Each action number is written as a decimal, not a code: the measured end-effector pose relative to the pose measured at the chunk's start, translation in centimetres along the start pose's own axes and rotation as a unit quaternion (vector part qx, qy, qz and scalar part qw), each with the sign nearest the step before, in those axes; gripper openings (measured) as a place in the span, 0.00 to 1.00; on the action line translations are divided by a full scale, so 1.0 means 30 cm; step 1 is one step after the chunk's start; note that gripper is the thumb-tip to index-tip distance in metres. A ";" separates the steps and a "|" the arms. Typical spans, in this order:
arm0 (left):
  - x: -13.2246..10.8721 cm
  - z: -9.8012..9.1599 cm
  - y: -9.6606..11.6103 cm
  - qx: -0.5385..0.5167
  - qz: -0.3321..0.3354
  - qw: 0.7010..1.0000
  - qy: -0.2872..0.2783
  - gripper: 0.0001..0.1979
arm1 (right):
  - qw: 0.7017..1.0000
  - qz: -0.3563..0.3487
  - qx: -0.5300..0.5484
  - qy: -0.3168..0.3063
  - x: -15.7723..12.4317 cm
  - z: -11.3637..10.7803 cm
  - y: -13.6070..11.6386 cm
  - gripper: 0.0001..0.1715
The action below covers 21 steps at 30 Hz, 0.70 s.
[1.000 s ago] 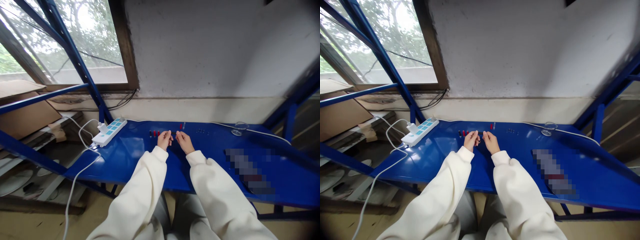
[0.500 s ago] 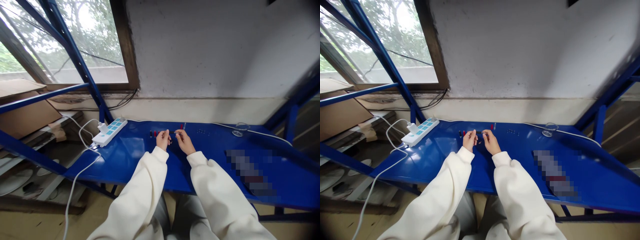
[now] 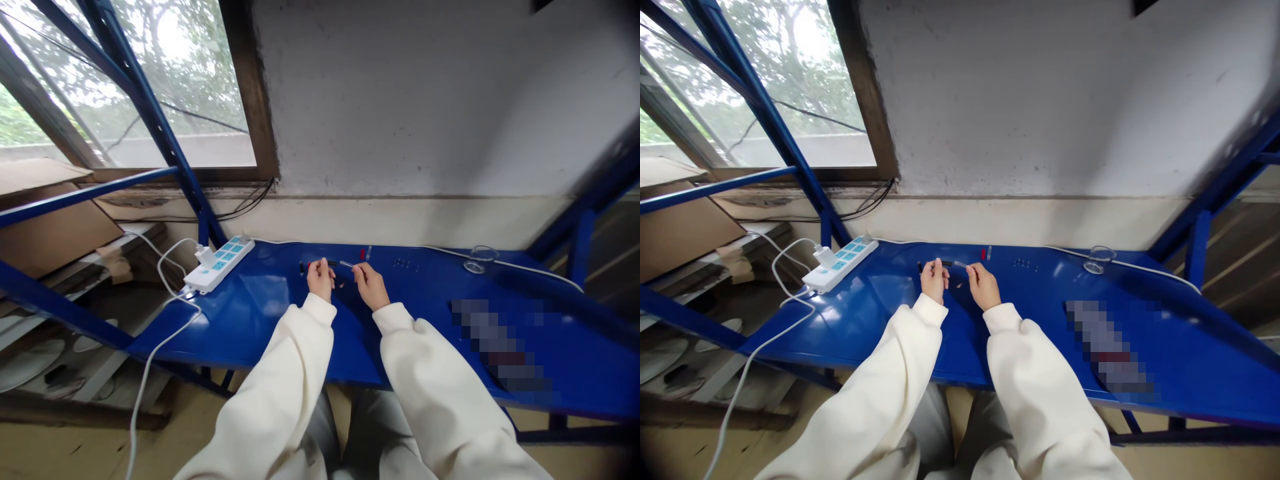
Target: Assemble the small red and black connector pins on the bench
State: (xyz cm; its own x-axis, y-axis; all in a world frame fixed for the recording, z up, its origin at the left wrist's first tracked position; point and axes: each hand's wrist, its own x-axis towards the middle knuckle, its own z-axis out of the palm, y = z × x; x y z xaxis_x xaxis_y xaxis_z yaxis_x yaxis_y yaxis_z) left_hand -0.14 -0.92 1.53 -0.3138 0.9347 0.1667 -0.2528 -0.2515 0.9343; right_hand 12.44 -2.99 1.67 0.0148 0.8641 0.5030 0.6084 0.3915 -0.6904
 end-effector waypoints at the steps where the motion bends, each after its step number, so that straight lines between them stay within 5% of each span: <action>1: 0.001 -0.001 -0.001 0.003 -0.002 1.000 0.000 0.19 | 1.000 0.004 0.013 0.014 0.001 0.000 0.001 0.19; 5: -0.002 0.001 -0.010 0.029 -0.019 0.997 -0.070 0.19 | 0.995 -0.001 0.082 0.051 0.011 0.011 0.014 0.18; 9: -0.008 0.005 -0.013 0.015 -0.035 0.989 -0.142 0.20 | 0.993 -0.029 0.112 0.003 0.016 0.036 0.034 0.15; 21: -0.005 0.000 -0.015 0.024 -0.078 0.985 -0.152 0.15 | 0.991 -0.042 0.067 -0.104 0.006 0.042 0.040 0.11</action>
State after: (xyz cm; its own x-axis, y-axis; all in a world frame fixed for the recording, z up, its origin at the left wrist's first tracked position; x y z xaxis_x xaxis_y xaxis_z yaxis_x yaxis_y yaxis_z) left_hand 0.03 -0.95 1.08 0.0166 0.9949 0.0999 -0.2302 -0.0934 0.9687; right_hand 12.17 -1.98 0.28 -0.2038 0.8675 0.4538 0.4896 0.4917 -0.7201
